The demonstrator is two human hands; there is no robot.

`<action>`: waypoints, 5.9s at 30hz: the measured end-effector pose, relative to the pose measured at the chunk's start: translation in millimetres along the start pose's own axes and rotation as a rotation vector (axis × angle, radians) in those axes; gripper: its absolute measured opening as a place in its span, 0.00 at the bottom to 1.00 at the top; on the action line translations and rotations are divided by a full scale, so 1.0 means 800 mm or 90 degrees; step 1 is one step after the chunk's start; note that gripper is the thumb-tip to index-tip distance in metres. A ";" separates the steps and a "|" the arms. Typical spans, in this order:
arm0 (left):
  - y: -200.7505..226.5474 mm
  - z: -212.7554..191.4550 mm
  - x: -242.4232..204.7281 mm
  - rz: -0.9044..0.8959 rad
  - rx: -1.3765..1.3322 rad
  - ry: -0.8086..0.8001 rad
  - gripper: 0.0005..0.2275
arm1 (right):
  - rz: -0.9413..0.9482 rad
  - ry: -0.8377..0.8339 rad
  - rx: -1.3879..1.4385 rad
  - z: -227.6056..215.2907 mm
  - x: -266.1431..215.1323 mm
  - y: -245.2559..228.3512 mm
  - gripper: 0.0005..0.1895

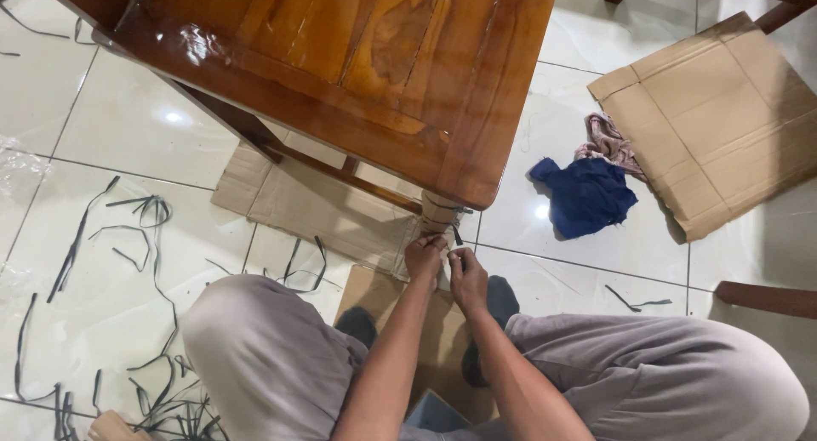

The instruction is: Wrapping the legs of a wooden chair with protective plastic strips

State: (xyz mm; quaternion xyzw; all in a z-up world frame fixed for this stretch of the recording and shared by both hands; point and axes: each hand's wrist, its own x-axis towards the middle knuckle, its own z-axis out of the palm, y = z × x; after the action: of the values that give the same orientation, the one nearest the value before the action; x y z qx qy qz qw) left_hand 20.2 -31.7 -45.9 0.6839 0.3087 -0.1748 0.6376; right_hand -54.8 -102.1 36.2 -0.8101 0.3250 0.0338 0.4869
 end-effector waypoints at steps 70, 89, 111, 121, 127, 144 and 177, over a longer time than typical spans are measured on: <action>0.025 -0.062 -0.009 -0.064 0.002 -0.023 0.09 | 0.092 -0.120 0.329 -0.011 0.017 -0.075 0.25; 0.251 -0.236 0.019 0.290 -0.185 0.247 0.09 | -0.447 0.189 0.474 -0.124 -0.061 -0.293 0.22; 0.473 -0.381 0.030 0.581 -0.099 0.157 0.15 | -0.589 0.287 0.307 -0.106 -0.070 -0.339 0.29; 0.448 -0.318 -0.001 0.593 -0.116 0.237 0.12 | -0.649 0.161 0.445 -0.176 0.042 -0.325 0.26; 0.429 -0.270 -0.032 0.554 -0.157 0.251 0.10 | -0.614 0.036 0.566 -0.233 0.135 -0.306 0.29; 0.435 -0.274 -0.024 0.360 -0.348 -0.022 0.43 | -0.567 0.074 0.505 -0.246 0.124 -0.310 0.25; 0.338 -0.282 -0.073 0.418 -0.409 0.001 0.30 | -0.471 0.355 0.529 -0.245 0.024 -0.274 0.42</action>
State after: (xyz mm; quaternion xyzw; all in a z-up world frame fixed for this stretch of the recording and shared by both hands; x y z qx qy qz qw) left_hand 115.9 178.5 226.2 0.5131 0.1143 0.1415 0.8388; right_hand 31.6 -201.3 300.1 -0.5905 0.1237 -0.4790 0.6377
